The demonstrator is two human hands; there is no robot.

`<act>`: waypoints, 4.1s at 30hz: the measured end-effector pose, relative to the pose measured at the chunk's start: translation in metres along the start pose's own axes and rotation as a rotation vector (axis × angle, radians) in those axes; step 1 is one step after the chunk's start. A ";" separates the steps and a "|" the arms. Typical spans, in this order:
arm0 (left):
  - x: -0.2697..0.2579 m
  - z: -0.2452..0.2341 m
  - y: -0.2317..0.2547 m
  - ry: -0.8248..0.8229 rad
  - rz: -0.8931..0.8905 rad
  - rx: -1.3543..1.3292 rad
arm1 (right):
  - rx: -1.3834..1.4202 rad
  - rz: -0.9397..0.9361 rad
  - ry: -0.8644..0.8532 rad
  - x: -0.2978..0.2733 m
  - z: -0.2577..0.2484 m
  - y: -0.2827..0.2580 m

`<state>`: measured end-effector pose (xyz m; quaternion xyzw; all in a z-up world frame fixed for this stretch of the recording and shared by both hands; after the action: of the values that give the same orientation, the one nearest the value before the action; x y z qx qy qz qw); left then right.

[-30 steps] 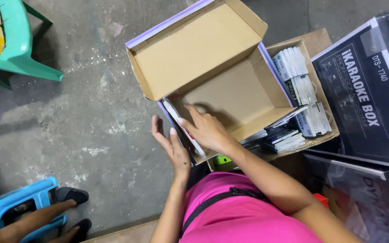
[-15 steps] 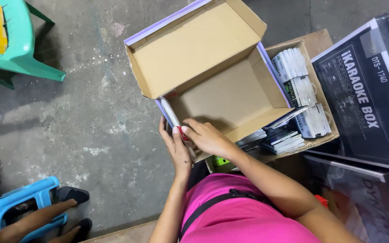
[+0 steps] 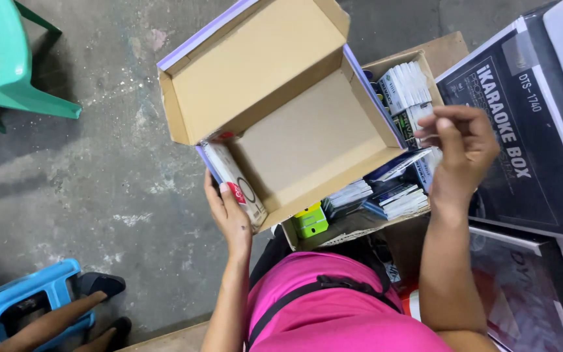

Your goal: Organize various small items such as phone cases and accessories from a shipping box into another storage box.

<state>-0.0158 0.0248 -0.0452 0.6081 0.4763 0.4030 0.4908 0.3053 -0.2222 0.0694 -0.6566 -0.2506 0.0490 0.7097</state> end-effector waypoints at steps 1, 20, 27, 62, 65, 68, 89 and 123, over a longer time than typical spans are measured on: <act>0.000 0.000 -0.001 -0.007 -0.001 0.001 | -0.003 0.002 0.006 -0.006 -0.009 0.011; 0.019 -0.071 -0.010 0.125 -0.014 -0.156 | -0.748 -0.066 -0.467 -0.054 0.058 0.084; 0.023 -0.139 -0.017 0.266 0.055 -0.194 | -0.782 -0.165 -0.611 -0.049 0.081 0.087; 0.008 -0.146 -0.016 0.316 0.030 -0.281 | -0.907 -0.137 -1.072 -0.025 0.135 0.140; 0.013 -0.143 -0.021 0.306 0.028 -0.290 | -0.849 -0.224 -1.038 -0.030 0.125 0.139; 0.014 -0.141 -0.021 0.303 0.021 -0.289 | -0.789 -0.265 -1.024 -0.036 0.120 0.129; 0.024 -0.130 -0.013 0.276 0.001 -0.241 | -0.550 -0.090 -0.512 0.032 -0.001 -0.034; 0.042 -0.100 -0.008 0.151 -0.015 -0.267 | 0.511 0.421 0.611 -0.105 -0.137 0.173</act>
<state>-0.1040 0.0875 -0.0332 0.5018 0.4586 0.5038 0.5329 0.3169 -0.3656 -0.1281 -0.4812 0.1298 0.0566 0.8651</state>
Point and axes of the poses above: each hand's wrist, its own x-axis towards the middle knuckle, its own z-axis out of the palm, y = z × x, the point moved 8 cm from there along x, towards the middle knuckle, and after that the axes turned 1 degree about -z, right-handed, at the moved point
